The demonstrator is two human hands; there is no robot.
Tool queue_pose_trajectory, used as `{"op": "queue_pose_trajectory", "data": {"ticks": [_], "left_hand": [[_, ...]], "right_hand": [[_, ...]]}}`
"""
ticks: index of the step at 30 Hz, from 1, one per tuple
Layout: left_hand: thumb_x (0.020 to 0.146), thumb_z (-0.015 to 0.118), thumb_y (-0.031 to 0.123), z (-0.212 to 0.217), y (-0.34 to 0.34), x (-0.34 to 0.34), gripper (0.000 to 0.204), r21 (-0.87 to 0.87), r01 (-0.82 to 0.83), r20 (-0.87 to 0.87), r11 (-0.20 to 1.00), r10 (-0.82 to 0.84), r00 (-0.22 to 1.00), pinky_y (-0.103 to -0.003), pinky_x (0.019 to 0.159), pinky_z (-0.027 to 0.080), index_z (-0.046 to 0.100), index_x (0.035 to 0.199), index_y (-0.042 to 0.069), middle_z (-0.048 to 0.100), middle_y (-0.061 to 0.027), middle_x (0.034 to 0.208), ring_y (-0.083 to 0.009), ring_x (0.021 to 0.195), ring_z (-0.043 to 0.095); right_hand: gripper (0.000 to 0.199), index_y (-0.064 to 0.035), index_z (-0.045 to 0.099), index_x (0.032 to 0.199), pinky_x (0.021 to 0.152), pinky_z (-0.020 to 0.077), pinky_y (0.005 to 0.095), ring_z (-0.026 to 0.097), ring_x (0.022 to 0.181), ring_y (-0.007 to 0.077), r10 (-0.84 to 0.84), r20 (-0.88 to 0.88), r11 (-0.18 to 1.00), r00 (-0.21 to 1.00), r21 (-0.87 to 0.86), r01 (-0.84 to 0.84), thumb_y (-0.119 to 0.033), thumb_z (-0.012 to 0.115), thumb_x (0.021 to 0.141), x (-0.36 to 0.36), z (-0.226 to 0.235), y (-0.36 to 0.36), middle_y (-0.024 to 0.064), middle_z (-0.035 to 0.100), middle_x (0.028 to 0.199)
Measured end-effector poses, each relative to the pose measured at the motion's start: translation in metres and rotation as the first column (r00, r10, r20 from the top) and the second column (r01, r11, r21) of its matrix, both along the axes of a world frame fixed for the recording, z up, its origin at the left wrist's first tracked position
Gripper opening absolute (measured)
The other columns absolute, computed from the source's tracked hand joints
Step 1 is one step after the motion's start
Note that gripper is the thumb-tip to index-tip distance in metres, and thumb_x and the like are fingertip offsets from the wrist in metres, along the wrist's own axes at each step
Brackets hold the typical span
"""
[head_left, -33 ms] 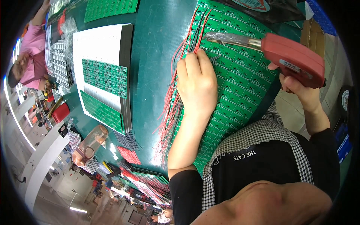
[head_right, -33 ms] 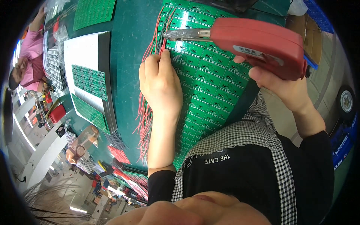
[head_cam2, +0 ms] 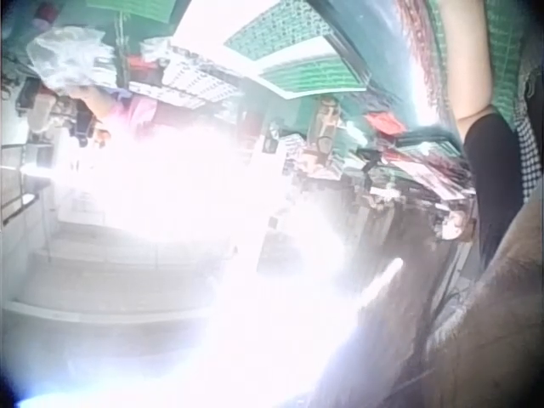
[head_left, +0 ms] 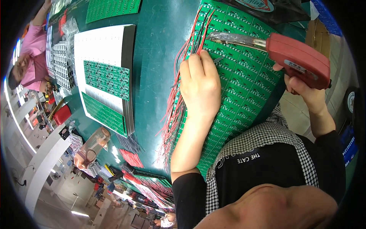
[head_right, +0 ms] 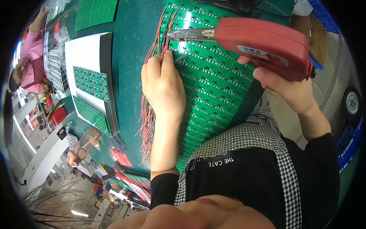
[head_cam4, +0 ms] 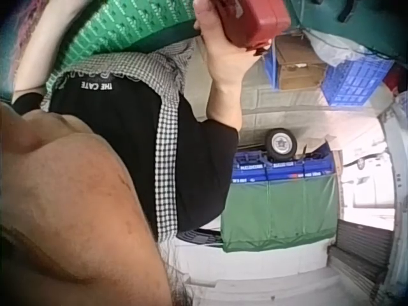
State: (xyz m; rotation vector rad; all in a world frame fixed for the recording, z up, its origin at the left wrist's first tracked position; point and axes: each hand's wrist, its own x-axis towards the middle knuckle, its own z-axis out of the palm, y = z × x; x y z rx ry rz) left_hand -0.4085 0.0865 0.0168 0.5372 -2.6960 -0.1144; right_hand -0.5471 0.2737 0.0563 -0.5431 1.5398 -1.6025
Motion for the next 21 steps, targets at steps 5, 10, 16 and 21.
{"op": "queue_pose_trajectory", "data": {"ticks": [5, 10, 16, 21], "left_hand": [[0.069, 0.057, -0.003, 0.0062, 0.0032, -0.0002, 0.023, 0.068, -0.062, 0.06, 0.996, 0.058, 0.997, -0.034, 0.063, 0.045, 0.061, 0.091, -0.001, 0.053, -0.0095, 0.08, -0.0251, 0.073, 0.053], [0.068, 0.057, -0.003, 0.0058, 0.0024, 0.0007, 0.023, 0.07, -0.06, 0.069, 0.996, 0.055, 0.996, -0.034, 0.063, 0.045, 0.061, 0.091, -0.001, 0.054, -0.0093, 0.08, -0.0247, 0.073, 0.053], [0.067, 0.056, -0.004, 0.002, -0.0037, 0.0048, 0.026, 0.107, 0.027, -0.018, 0.994, -0.025, 1.0, -0.033, 0.065, 0.045, 0.061, 0.092, -0.001, 0.054, -0.01, 0.083, -0.0252, 0.075, 0.053], [0.067, 0.056, -0.005, 0.002, -0.004, 0.005, 0.026, 0.12, 0.013, -0.008, 0.993, -0.012, 1.0, -0.034, 0.065, 0.045, 0.06, 0.092, -0.001, 0.054, -0.0102, 0.084, -0.0253, 0.075, 0.053]], "right_hand": [[0.051, 0.0035, 0.043, 0.118, 0.044, 0.036, 0.0185, 0.044, 0.051, 0.0065, 0.045, -0.119, 0.992, 0.992, 0.124, -0.03, -0.024, 0.061, 0.079, -0.0033, -0.0043, 0.0041, 0.0155, 0.058, 0.099], [0.05, 0.0032, 0.044, 0.117, 0.044, 0.035, 0.0178, 0.044, 0.051, 0.0061, 0.033, -0.105, 0.992, 0.994, 0.125, -0.02, -0.024, 0.061, 0.078, -0.0022, -0.0055, 0.0041, 0.0146, 0.058, 0.098], [0.046, 0.0009, 0.048, 0.111, 0.046, 0.0351, 0.018, 0.045, 0.054, 0.0061, 0.041, -0.058, 0.975, 0.997, 0.22, -0.027, -0.024, 0.065, 0.075, 0.0006, -0.0004, 0.0002, 0.0072, 0.055, 0.084], [0.044, -0.0004, 0.051, 0.108, 0.047, 0.0358, 0.0188, 0.045, 0.056, 0.0059, 0.073, -0.076, 0.971, 0.994, 0.234, -0.054, -0.022, 0.066, 0.073, 0.0017, -0.0002, -0.0034, 0.0039, 0.053, 0.077]]}}
